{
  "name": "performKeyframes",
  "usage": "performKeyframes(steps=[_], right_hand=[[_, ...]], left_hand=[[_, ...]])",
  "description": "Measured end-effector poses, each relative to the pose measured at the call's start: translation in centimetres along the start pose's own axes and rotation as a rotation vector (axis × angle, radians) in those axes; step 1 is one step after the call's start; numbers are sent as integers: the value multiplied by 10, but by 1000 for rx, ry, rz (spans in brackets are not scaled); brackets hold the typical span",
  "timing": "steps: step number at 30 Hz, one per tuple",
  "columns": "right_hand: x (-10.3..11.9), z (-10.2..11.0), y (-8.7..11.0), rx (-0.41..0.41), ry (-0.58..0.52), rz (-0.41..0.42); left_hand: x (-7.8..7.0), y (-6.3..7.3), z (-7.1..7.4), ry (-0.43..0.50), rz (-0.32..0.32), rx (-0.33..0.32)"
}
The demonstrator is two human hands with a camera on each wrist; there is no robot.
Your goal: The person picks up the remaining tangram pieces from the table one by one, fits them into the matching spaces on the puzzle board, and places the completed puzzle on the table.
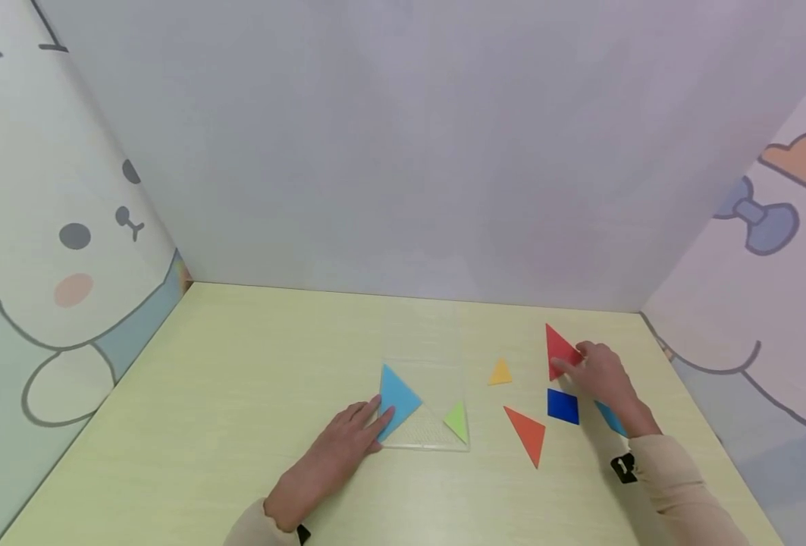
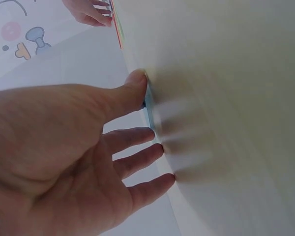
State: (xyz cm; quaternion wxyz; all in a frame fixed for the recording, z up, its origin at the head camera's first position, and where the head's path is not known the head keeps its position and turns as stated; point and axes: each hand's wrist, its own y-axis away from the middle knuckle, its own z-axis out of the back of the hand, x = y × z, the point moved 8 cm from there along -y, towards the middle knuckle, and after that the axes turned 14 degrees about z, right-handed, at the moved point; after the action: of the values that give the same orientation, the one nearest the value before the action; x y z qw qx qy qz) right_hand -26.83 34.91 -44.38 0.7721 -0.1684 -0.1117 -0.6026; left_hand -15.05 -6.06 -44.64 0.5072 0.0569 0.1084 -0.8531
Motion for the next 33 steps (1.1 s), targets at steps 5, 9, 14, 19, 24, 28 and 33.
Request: performKeyframes(steps=[5, 9, 14, 19, 24, 28, 33], right_hand=[[-3, -5, -2, 13, 10, -36], [-6, -8, -2, 29, -13, -62], [-11, -12, -4, 62, -36, -112], [-13, -12, -5, 84, -54, -159], [-17, -12, -8, 90, -61, -185], [-18, -12, -10, 85, -70, -176], [-20, -12, -10, 58, -93, -186]], left_hand=[[0, 0, 0, 10, 1, 2], [0, 0, 1, 28, 5, 9], [1, 1, -1, 50, 20, 26], [2, 0, -2, 58, 30, 33], [2, 0, -2, 57, 27, 28], [2, 1, -2, 59, 27, 25], [2, 1, -3, 53, 27, 18]])
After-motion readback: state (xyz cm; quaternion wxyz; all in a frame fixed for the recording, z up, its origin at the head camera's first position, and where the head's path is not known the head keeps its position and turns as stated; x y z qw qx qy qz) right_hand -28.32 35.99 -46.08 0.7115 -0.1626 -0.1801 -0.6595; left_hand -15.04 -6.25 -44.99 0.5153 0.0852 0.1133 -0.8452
